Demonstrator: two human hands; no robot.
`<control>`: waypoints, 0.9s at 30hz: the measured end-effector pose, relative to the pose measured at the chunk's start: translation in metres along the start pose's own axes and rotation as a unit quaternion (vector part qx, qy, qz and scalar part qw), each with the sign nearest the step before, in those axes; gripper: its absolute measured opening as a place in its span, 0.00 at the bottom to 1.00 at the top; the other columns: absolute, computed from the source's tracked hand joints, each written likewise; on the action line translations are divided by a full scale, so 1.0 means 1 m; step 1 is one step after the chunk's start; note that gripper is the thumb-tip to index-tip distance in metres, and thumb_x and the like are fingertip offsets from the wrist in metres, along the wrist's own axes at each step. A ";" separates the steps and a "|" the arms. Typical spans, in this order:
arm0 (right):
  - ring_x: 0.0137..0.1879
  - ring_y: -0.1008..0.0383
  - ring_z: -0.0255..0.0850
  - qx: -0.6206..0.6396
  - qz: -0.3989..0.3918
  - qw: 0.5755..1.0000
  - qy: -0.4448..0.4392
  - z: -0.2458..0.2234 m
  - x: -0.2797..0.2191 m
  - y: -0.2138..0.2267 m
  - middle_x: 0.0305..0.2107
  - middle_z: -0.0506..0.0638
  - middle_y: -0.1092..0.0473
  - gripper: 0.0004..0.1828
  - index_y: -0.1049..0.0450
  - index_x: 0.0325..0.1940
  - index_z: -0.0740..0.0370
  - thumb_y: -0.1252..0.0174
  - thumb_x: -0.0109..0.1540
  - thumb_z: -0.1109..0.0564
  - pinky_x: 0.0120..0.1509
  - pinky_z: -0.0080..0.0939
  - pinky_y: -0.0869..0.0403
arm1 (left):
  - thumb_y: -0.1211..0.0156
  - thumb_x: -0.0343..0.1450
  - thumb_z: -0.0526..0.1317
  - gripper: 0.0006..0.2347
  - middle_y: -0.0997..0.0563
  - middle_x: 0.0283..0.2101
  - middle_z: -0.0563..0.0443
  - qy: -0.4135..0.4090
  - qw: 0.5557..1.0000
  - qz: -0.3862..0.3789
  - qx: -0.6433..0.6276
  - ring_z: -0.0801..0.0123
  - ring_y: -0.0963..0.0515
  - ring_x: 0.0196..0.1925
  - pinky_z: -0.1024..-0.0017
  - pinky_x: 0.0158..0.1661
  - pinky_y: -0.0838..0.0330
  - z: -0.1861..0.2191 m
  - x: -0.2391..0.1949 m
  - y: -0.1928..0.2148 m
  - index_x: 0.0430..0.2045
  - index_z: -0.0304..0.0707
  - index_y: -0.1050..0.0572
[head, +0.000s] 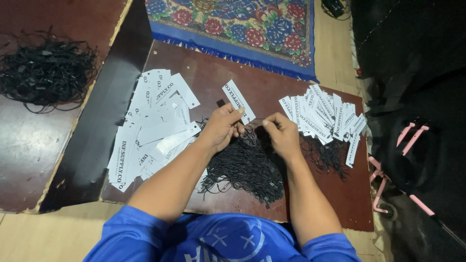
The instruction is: The person repeatedly picks up white paper tags and black cables from a table, threads the tag through the cable, and places the assembled unit into a growing pile on the right. The process continues throughout the clip with consistent hand movements and no visible tools.
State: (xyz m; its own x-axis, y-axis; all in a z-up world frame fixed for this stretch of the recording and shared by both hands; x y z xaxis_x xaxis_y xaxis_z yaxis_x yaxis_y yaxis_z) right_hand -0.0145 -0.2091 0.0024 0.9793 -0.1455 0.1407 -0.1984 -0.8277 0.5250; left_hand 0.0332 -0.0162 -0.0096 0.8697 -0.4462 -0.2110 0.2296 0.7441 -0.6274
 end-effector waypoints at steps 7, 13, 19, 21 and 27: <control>0.34 0.25 0.47 -0.072 0.030 0.997 -0.019 0.002 -0.002 -0.001 0.24 0.56 0.25 0.04 0.19 0.36 0.59 0.38 0.63 0.58 0.42 0.46 0.29 | 0.47 0.76 0.36 0.06 0.21 0.26 0.44 -0.007 0.999 -0.014 -0.034 0.67 0.17 0.21 0.83 0.15 0.24 0.020 -0.013 -0.011 0.40 0.31 0.29; 0.39 0.21 0.51 -0.101 -0.015 0.993 0.053 0.004 -0.007 -0.013 0.28 0.53 0.23 0.04 0.19 0.33 0.56 0.35 0.61 0.56 0.45 0.46 0.25 | 0.49 0.78 0.39 0.09 0.22 0.30 0.46 -0.062 0.994 0.015 0.086 0.69 0.17 0.25 0.83 0.20 0.22 0.014 -0.003 -0.003 0.44 0.28 0.29; 0.39 0.22 0.52 -0.041 -0.008 0.996 0.083 -0.030 -0.009 -0.013 0.32 0.59 0.23 0.07 0.18 0.41 0.59 0.34 0.60 0.57 0.43 0.48 0.24 | 0.55 0.79 0.39 0.10 0.19 0.25 0.41 -0.058 0.994 0.002 0.097 0.69 0.19 0.17 0.81 0.16 0.25 0.005 -0.001 -0.003 0.42 0.28 0.31; 0.42 0.23 0.43 0.074 0.023 0.995 0.058 -0.020 -0.009 -0.009 0.37 0.57 0.23 0.13 0.20 0.52 0.60 0.41 0.65 0.55 0.46 0.44 0.23 | 0.47 0.76 0.37 0.08 0.20 0.19 0.40 -0.080 0.966 -0.015 0.244 0.68 0.20 0.14 0.77 0.15 0.26 -0.002 0.003 -0.001 0.36 0.28 0.26; 0.43 0.26 0.34 0.165 0.019 0.986 0.009 -0.022 -0.017 -0.011 0.35 0.49 0.21 0.10 0.19 0.47 0.60 0.34 0.61 0.60 0.47 0.40 0.23 | 0.41 0.73 0.42 0.06 0.19 0.16 0.53 -0.128 0.888 -0.066 0.437 0.66 0.20 0.22 0.71 0.30 0.27 -0.019 -0.011 -0.008 0.29 0.44 0.21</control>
State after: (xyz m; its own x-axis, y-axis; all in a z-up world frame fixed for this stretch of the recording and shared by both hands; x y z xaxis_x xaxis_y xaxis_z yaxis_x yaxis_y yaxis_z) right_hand -0.0302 -0.1854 0.0130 0.9701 -0.1725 0.1708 -0.2078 -0.9538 0.2169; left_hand 0.0140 -0.0263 -0.0165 0.8550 -0.5140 0.0685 0.4910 0.8450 0.2119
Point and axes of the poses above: each hand's wrist, its own x-axis towards the middle knuckle, its own y-axis out of the back of the hand, z = x × y, the point moved 3 cm from there along x, towards the middle knuckle
